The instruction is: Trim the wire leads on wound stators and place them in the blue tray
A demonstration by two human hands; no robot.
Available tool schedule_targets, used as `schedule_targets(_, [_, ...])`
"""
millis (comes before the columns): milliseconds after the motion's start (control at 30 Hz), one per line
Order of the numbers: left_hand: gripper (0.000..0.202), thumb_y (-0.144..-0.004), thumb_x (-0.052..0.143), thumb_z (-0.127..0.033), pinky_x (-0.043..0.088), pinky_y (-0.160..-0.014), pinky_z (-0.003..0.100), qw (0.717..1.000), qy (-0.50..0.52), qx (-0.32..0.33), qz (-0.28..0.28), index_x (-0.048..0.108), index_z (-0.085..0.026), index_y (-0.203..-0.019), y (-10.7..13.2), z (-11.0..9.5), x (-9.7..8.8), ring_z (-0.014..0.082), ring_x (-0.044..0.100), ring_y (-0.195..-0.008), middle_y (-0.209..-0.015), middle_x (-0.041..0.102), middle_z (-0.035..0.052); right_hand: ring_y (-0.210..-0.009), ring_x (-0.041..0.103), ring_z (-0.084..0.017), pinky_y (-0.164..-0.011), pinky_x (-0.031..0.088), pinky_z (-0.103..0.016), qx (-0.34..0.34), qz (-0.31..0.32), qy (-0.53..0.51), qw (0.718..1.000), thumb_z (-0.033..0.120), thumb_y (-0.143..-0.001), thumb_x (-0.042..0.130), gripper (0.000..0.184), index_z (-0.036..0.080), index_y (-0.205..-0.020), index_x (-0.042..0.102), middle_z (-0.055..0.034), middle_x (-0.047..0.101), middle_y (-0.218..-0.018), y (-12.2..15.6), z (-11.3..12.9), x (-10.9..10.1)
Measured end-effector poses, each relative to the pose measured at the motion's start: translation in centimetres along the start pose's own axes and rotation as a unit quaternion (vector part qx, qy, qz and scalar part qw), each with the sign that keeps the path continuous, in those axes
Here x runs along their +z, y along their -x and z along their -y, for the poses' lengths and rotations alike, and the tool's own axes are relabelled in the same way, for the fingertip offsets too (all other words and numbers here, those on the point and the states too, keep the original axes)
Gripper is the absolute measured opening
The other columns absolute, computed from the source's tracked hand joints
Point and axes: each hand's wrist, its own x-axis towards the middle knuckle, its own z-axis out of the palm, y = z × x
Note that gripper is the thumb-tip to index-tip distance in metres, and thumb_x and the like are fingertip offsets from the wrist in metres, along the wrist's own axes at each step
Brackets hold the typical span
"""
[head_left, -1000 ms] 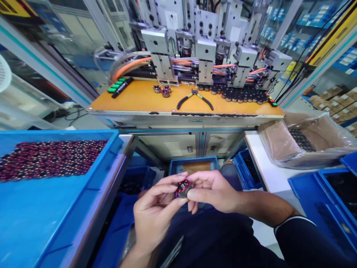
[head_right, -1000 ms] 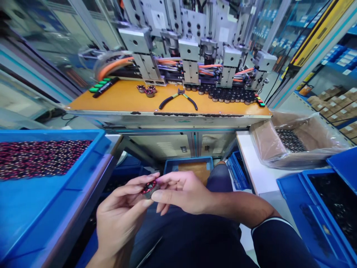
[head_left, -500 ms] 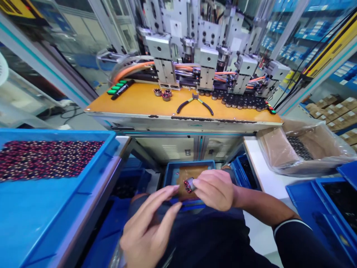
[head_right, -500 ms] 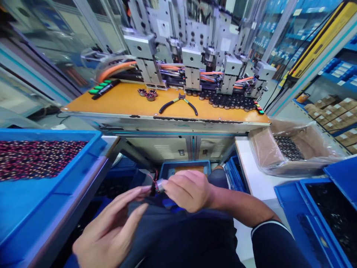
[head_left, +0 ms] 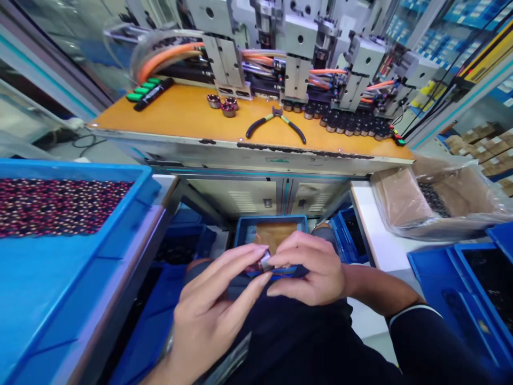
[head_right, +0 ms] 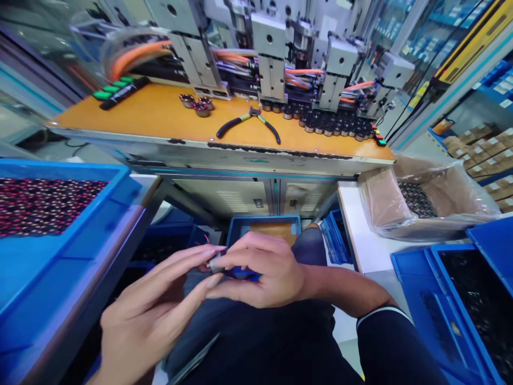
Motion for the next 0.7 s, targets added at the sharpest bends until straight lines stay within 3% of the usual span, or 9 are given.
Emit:
schedule_targets(100, [0.04, -0.08, 0.075, -0.01, 0.058, -0.085, 0.019, 0.999, 0.028, -0.036, 0.009, 0.072, -0.029, -0.116, -0.1, -0.2, -0.1, 0.0129, 0.071, -0.095, -0.115, 0.073, -0.0002, -0.065, 0.065, -0.01, -0.062, 0.055, -0.021, 0.014, -0.005, -0.014, 1.0, 0.024, -0.095, 0.064, 0.015, 0.015, -0.085, 0.07, -0.0051, 0.07, -0.075, -0.1, 0.1, 0.0])
schedule_targets(233, [0.026, -0.08, 0.075, -0.015, 0.06, -0.071, 0.015, 0.989, 0.099, -0.111, 0.007, 0.075, -0.028, -0.103, -0.4, -0.6, 0.1, 0.0124, 0.075, -0.086, -0.109, 0.076, 0.0002, -0.062, 0.065, -0.01, -0.059, 0.055, -0.021, 0.048, -0.015, 0.0, 0.999, 0.028, -0.095, 0.065, 0.019, 0.016, -0.081, 0.071, -0.0041, 0.071, -0.072, 0.1, 0.2, 0.4])
schedule_targets(333, [0.022, -0.08, 0.075, -0.015, 0.061, -0.072, 0.016, 0.984, 0.118, -0.133, 0.017, 0.076, -0.027, -0.099, -0.4, -0.6, 0.2, 0.0152, 0.076, -0.091, -0.108, 0.077, 0.0025, -0.061, 0.064, -0.011, -0.057, 0.054, -0.022, 0.066, -0.018, -0.01, 0.998, 0.026, -0.093, 0.066, 0.017, 0.016, -0.081, 0.071, -0.0041, 0.071, -0.071, 0.4, 0.3, 0.3])
schedule_targets(433, [0.024, -0.081, 0.074, -0.012, 0.061, -0.076, 0.018, 0.988, 0.107, -0.113, 0.007, 0.075, -0.026, -0.1, -0.6, -0.5, -0.2, 0.0165, 0.074, -0.096, -0.107, 0.077, 0.0037, -0.061, 0.064, -0.011, -0.058, 0.053, -0.023, 0.127, -0.005, -0.029, 0.991, 0.024, -0.09, 0.069, 0.014, 0.016, -0.079, 0.071, -0.0041, 0.07, -0.07, 0.8, 0.3, -1.3])
schedule_targets(567, [0.026, -0.081, 0.072, -0.009, 0.06, -0.075, 0.021, 0.999, 0.04, -0.036, 0.007, 0.073, -0.025, -0.101, -0.9, -0.3, -1.1, 0.0163, 0.074, -0.092, -0.105, 0.076, 0.0043, -0.062, 0.062, -0.013, -0.056, 0.051, -0.025, 0.243, 0.041, 0.02, 0.969, 0.029, -0.091, 0.068, 0.02, 0.017, -0.074, 0.068, -0.0027, 0.067, -0.069, 0.1, 0.8, -5.3])
schedule_targets(633, [0.027, -0.08, 0.072, -0.009, 0.059, -0.08, 0.022, 1.0, -0.004, 0.005, 0.022, 0.072, -0.023, -0.102, -1.1, -0.4, -1.5, 0.0167, 0.073, -0.093, -0.105, 0.076, 0.0051, -0.067, 0.063, -0.014, -0.059, 0.051, -0.026, 0.188, 0.053, 0.112, 0.974, 0.03, -0.093, 0.064, 0.015, 0.019, -0.084, 0.069, -0.0033, 0.067, -0.075, -1.1, 1.5, -6.7])
schedule_targets(700, [0.025, -0.08, 0.072, -0.01, 0.058, -0.086, 0.023, 0.997, -0.04, 0.048, 0.042, 0.071, -0.022, -0.103, -1.4, -0.6, -1.6, 0.0169, 0.074, -0.093, -0.105, 0.076, 0.0057, -0.069, 0.062, -0.014, -0.061, 0.051, -0.026, 0.065, 0.109, 0.182, 0.975, 0.029, -0.096, 0.061, 0.011, 0.023, -0.097, 0.07, -0.0028, 0.067, -0.08, -2.6, 2.2, -7.0])
